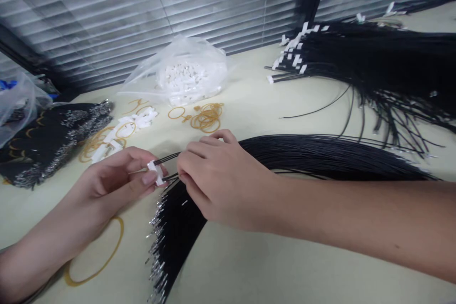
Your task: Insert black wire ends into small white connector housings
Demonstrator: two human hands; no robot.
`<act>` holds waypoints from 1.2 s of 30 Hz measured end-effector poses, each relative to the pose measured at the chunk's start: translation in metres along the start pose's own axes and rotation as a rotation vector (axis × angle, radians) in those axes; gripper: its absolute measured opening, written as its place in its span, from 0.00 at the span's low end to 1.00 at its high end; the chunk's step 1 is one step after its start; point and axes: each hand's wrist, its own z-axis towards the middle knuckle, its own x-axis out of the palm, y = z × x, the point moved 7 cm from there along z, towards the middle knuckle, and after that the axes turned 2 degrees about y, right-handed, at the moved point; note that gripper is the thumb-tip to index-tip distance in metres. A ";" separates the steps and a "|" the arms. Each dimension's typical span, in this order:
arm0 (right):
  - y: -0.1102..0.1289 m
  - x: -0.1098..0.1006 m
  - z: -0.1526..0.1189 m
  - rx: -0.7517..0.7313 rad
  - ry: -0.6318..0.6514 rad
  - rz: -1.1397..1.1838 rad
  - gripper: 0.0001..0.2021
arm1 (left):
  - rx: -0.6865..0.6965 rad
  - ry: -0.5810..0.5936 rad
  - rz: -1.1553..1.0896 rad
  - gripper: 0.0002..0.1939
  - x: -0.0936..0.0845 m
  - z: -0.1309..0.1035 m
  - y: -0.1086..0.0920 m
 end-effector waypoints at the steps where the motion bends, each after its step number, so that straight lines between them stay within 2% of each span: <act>1: 0.000 0.001 0.000 0.000 0.000 -0.014 0.07 | -0.003 -0.001 0.006 0.02 0.000 0.000 0.000; 8: 0.003 0.007 0.001 -0.093 0.032 -0.106 0.09 | -0.036 -0.018 -0.041 0.03 0.003 -0.004 0.004; 17: 0.004 0.002 0.002 -0.068 0.013 -0.056 0.08 | -0.042 -0.060 -0.092 0.04 0.000 -0.002 0.004; 23: 0.005 0.003 0.003 -0.058 0.018 -0.048 0.08 | -0.106 -0.055 -0.119 0.05 0.000 -0.005 0.010; 28: 0.008 0.005 0.002 -0.111 -0.005 -0.080 0.10 | -0.073 -0.061 -0.134 0.04 -0.002 -0.004 0.009; 31: 0.004 0.002 0.002 -0.057 -0.009 -0.054 0.09 | -0.048 -0.066 -0.133 0.03 -0.003 -0.003 0.007; 33: 0.001 0.000 0.003 0.002 -0.011 -0.018 0.07 | 0.015 -0.097 -0.115 0.07 -0.004 -0.003 0.002; 36: -0.003 -0.001 0.002 0.046 -0.027 0.024 0.06 | 0.161 -0.132 0.056 0.22 -0.007 -0.007 -0.011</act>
